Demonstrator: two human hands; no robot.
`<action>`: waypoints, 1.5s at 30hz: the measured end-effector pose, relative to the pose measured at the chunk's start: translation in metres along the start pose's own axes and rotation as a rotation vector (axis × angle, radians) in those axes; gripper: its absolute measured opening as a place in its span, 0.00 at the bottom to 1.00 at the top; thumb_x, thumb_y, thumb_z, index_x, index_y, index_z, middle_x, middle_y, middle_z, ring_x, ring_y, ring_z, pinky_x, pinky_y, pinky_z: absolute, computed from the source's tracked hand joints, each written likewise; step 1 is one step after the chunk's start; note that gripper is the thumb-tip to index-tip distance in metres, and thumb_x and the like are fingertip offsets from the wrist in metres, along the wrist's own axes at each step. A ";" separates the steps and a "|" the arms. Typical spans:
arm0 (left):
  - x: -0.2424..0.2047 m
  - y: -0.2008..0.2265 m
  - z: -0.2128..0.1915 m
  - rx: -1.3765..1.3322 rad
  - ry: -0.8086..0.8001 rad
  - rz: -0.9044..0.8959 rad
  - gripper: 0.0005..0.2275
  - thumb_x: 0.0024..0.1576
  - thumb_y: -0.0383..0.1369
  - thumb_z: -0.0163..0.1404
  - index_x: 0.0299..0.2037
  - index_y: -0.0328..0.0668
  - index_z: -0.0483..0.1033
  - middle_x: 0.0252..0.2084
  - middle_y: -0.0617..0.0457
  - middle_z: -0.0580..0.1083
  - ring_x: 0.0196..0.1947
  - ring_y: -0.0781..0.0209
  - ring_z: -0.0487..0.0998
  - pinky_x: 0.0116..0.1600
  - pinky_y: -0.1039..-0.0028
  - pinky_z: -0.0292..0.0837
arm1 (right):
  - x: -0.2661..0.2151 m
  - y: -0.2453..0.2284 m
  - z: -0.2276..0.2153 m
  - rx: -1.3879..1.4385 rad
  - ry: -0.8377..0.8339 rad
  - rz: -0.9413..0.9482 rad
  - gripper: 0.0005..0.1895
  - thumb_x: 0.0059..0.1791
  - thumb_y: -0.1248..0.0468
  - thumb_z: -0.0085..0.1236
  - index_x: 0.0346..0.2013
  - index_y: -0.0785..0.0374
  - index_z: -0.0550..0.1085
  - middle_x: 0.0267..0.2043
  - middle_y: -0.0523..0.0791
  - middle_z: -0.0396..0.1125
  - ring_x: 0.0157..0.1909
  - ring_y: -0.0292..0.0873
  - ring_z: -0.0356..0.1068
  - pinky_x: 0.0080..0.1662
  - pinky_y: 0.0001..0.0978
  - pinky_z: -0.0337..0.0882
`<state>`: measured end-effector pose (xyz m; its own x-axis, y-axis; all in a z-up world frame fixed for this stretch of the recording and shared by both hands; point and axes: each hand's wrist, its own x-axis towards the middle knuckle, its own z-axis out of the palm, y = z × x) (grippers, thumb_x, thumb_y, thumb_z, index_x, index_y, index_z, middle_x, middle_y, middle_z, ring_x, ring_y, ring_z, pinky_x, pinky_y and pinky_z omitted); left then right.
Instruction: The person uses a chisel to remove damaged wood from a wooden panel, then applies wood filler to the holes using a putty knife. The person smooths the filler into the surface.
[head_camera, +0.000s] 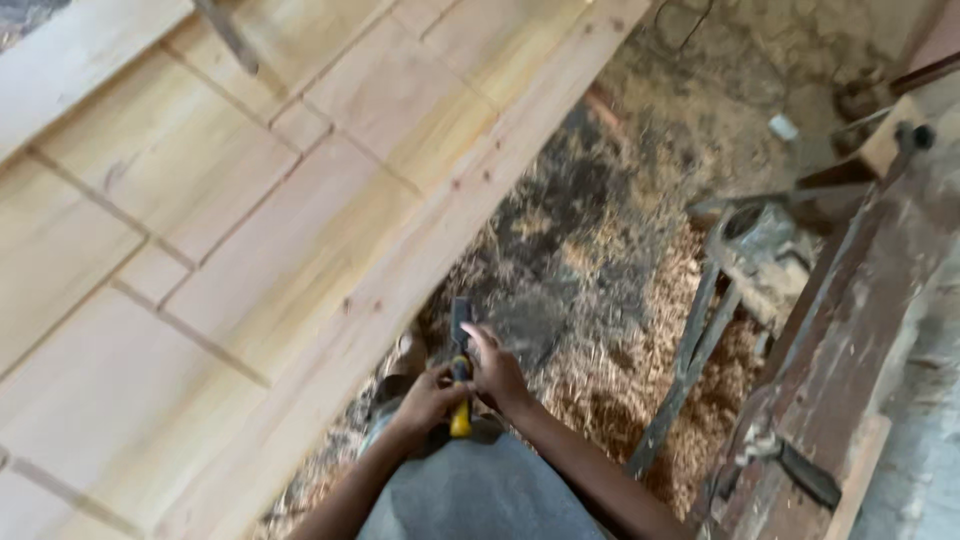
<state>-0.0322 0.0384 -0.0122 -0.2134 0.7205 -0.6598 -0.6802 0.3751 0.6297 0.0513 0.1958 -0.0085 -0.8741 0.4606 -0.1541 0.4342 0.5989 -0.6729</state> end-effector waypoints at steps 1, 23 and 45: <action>0.024 0.022 -0.003 0.173 0.027 0.099 0.17 0.54 0.36 0.57 0.52 0.38 0.76 0.37 0.47 0.81 0.33 0.60 0.80 0.39 0.66 0.76 | 0.020 0.008 -0.007 0.044 -0.079 0.194 0.28 0.52 0.66 0.50 0.68 0.57 0.64 0.49 0.53 0.72 0.46 0.52 0.75 0.47 0.44 0.75; 0.204 0.162 -0.022 0.613 0.332 0.123 0.21 0.49 0.40 0.61 0.49 0.38 0.74 0.38 0.35 0.80 0.40 0.39 0.83 0.46 0.55 0.77 | 0.278 0.089 -0.040 1.004 -0.240 0.744 0.05 0.50 0.70 0.58 0.39 0.70 0.73 0.36 0.50 0.73 0.34 0.44 0.76 0.36 0.35 0.78; 0.353 0.309 0.010 0.769 0.856 0.236 0.15 0.56 0.40 0.57 0.47 0.42 0.73 0.42 0.41 0.77 0.40 0.37 0.78 0.42 0.49 0.73 | 0.479 0.184 -0.182 0.868 -0.557 0.658 0.11 0.56 0.60 0.52 0.40 0.67 0.71 0.37 0.51 0.74 0.37 0.44 0.77 0.41 0.34 0.78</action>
<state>-0.3104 0.4148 -0.0465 -0.8788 0.3021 -0.3694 -0.0209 0.7490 0.6622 -0.2474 0.6458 -0.0750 -0.6083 0.0397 -0.7927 0.7258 -0.3763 -0.5758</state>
